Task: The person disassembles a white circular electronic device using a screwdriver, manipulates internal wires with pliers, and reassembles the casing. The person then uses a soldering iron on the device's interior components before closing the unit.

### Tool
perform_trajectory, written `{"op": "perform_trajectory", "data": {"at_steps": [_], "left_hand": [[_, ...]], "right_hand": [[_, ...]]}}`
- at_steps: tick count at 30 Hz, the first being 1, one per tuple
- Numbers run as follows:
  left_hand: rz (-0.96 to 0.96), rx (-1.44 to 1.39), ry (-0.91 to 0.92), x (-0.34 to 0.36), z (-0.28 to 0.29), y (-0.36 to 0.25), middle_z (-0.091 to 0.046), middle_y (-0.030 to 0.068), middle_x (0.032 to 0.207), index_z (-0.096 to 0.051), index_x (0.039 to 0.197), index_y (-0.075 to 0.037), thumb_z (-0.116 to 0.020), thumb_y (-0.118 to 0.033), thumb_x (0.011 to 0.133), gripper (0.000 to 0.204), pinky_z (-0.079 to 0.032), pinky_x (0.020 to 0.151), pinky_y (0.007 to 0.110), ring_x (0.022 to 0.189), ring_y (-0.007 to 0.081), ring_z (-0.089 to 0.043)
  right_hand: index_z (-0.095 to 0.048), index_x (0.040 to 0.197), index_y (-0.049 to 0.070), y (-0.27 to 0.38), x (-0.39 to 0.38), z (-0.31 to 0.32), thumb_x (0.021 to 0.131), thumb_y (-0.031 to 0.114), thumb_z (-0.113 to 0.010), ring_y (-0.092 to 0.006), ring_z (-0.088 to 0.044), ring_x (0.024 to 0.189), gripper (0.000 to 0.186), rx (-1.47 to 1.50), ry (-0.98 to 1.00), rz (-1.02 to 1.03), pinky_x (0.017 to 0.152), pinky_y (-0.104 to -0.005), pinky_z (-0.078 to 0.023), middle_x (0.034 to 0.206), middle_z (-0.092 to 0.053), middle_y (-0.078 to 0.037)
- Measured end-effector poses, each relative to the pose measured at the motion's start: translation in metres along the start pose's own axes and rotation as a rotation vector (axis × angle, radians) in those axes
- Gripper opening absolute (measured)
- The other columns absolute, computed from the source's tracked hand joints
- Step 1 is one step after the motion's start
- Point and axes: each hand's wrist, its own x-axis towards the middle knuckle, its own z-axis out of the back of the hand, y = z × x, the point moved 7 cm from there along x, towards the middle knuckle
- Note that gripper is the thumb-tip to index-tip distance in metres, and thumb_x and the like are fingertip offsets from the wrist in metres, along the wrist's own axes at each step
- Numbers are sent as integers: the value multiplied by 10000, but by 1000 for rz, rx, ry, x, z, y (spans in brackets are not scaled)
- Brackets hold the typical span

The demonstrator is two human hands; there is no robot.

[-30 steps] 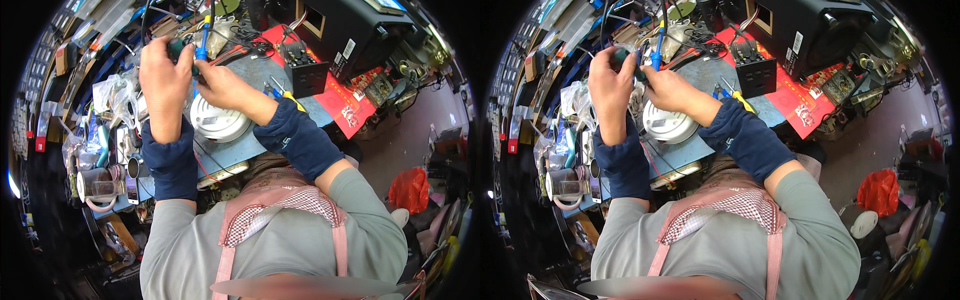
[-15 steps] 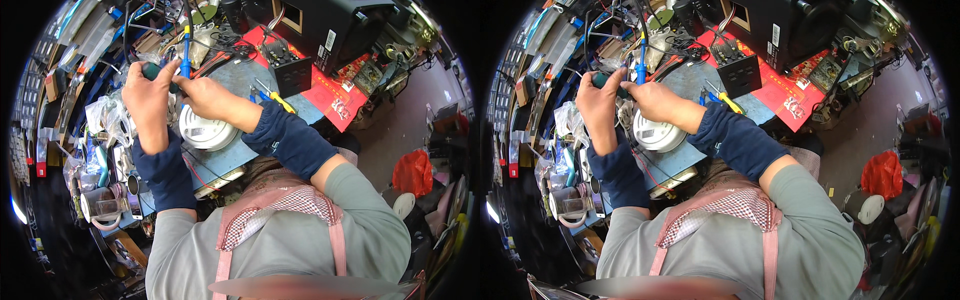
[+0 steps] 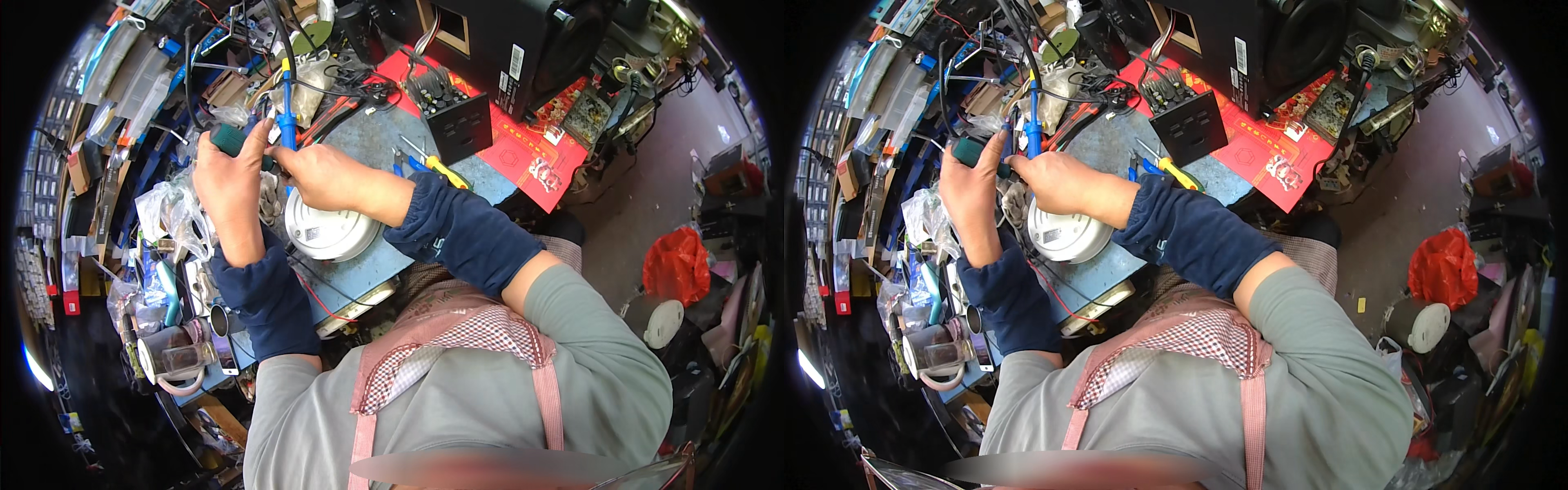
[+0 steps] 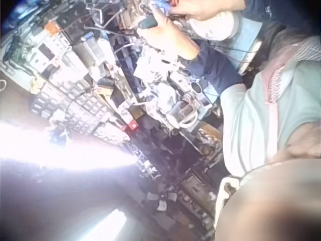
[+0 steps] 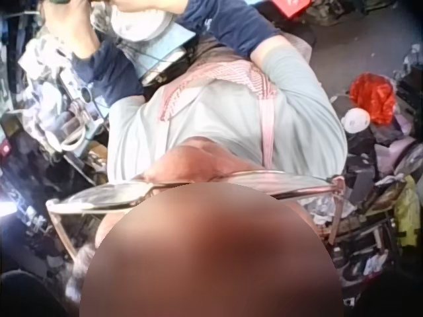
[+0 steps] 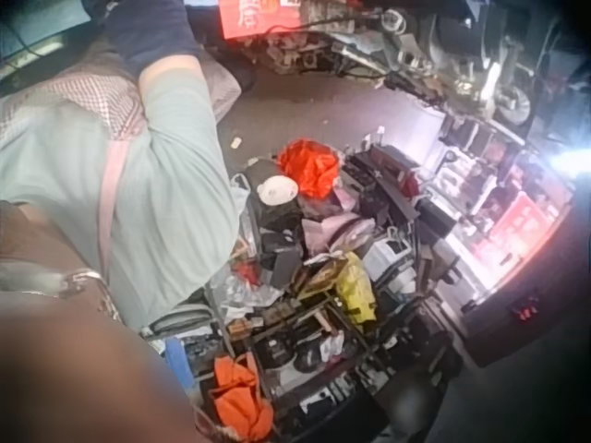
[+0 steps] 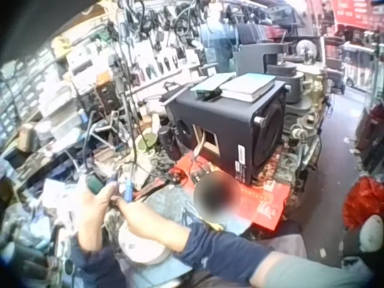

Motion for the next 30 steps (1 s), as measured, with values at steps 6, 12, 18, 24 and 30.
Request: {"op": "perform_trajectory", "data": {"at_steps": [6, 12, 18, 24, 30], "left_hand": [[39, -869, 522, -17, -7, 13, -726, 181, 1366, -512, 1531, 43, -809, 72, 929, 672, -545, 1160, 401, 1276, 262, -705], [11, -260, -30, -12, -14, 17, -740, 31, 879, -600, 1013, -29, -1016, -186, 818, 486, -553, 719, 275, 767, 106, -655], [-69, -211, -37, -10, -17, 14, -689, 10, 847, -556, 1027, -52, -1034, -248, 793, 568, -552, 691, 313, 732, 122, -622], [113, -710, 386, -25, 1, 5, -746, 76, 1078, -614, 1313, -3, -897, -5, 880, 517, -574, 924, 319, 976, 151, -697], [-11, -147, -29, -19, -10, 8, -729, 18, 937, -685, 1037, -12, -949, -133, 896, 322, -556, 720, 280, 797, 104, -646]], "right_hand": [[-604, 1182, 25, 3, -2, 2, 847, 23, -711, -489, -755, 885, 352, -5, -9, -3, 769, -612, -595, 867, -748, -253], [-650, 1153, 14, -2, 0, 6, 842, 96, -743, -476, -761, 907, 335, 49, -17, -8, 801, -594, -611, 903, -767, -238], [-647, 1072, 33, -7, -1, 6, 817, 96, -820, -446, -761, 885, 315, 66, -88, -11, 758, -544, -602, 881, -770, -187], [-676, 1076, 45, 6, -2, 7, 833, 56, -796, -460, -754, 887, 271, 61, -88, 59, 766, -565, -599, 888, -763, -193], [-686, 1075, 35, -3, -1, 2, 831, 40, -729, -480, -752, 924, 248, 76, -6, -39, 818, -596, -595, 887, -756, -246]]}}
